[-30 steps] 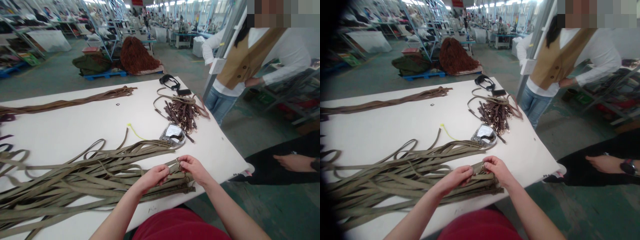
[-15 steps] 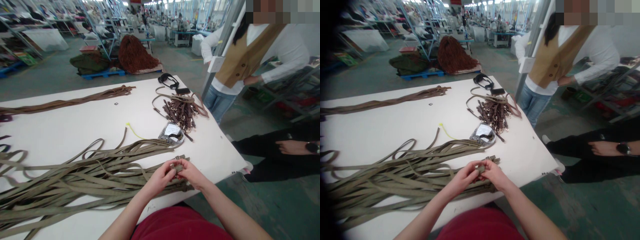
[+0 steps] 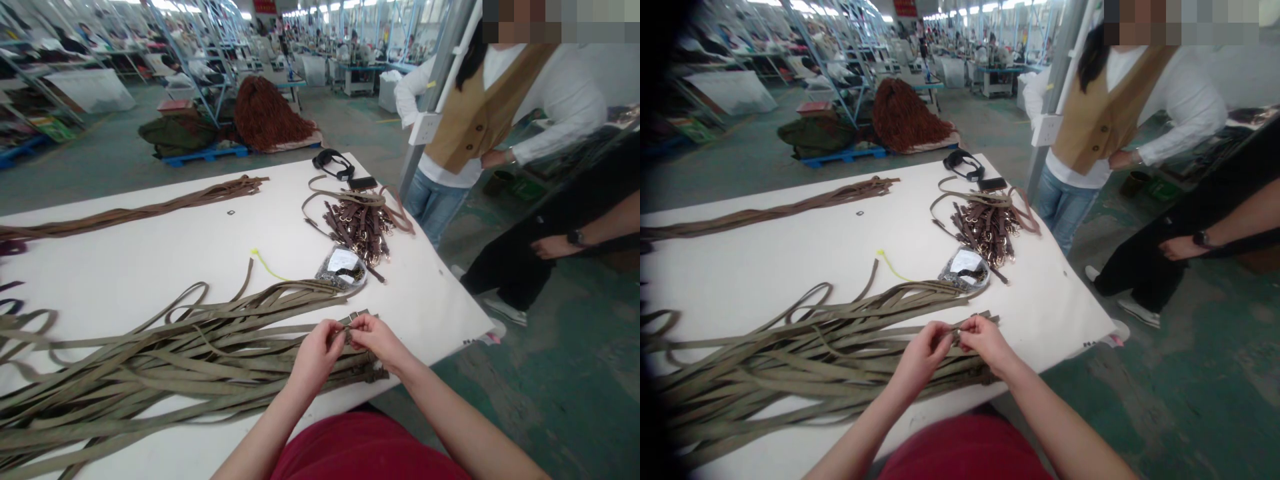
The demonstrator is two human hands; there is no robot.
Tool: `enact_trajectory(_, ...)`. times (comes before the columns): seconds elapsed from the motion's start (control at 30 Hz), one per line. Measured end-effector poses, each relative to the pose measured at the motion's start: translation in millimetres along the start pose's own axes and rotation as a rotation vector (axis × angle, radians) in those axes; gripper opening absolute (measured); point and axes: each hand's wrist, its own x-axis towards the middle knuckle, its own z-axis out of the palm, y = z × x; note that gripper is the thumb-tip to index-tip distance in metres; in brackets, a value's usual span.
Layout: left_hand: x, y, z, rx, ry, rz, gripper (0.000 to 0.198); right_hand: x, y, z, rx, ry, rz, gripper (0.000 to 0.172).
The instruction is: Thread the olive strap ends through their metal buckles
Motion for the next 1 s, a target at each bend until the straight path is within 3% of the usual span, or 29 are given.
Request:
enact_trajectory(0.1, 2.2, -6.7, 5.8, 0.155, 0.029, -0.064, 0.014, 1.6, 5.0, 2.1, -0.068, 0.032, -0.007, 0.018)
enact_trajectory(0.23, 1.4, -6.5, 10.1, 0.28, 0.049, -0.047, 0.01, 5.7, 16.3, 2.1, -0.182, 0.056, -0.038, 0.012)
enact_trajectory(0.33, 0.1, -4.9, 10.6, 0.178, 0.022, -0.02, 0.015, 4.2, 17.3, -0.7, -0.218, -0.004, -0.067, 0.013)
enact_trajectory(0.47, 1.1, -7.4, 8.9, -0.09, -0.014, 0.015, 0.022, -5.6, 8.1, -5.1, -0.046, -0.09, -0.069, 0.018)
enact_trajectory(0.53, 3.4, -10.4, 6.2, -0.147, -0.029, 0.057, 0.037, -10.0, 4.5, -6.8, 0.069, -0.114, -0.065, 0.023)
enact_trajectory(0.6, 6.4, -14.2, 2.6, -0.116, -0.12, 0.108, 0.055, -11.1, 3.9, -9.3, 0.125, -0.145, -0.066, 0.028)
enact_trajectory(0.67, 9.4, -19.5, -0.8, -0.015, -0.27, 0.122, 0.044, -7.7, 6.6, -14.1, 0.087, -0.136, -0.082, 0.027)
enact_trajectory(0.73, 11.6, -27.0, -3.3, 0.1, -0.366, 0.093, 0.027, 0.6, 12.5, -21.9, -0.045, -0.043, -0.117, 0.023)
enact_trajectory(0.87, 12.6, -55.2, -8.4, 0.455, -0.285, 0.052, 0.024, 23.8, 32.3, -44.1, -0.33, 0.174, -0.164, 0.018)
enact_trajectory(1.0, 7.2, -105.9, -24.4, 0.844, -0.244, 0.024, 0.027, 41.2, 59.7, -64.3, -0.502, 0.212, -0.142, 0.02)
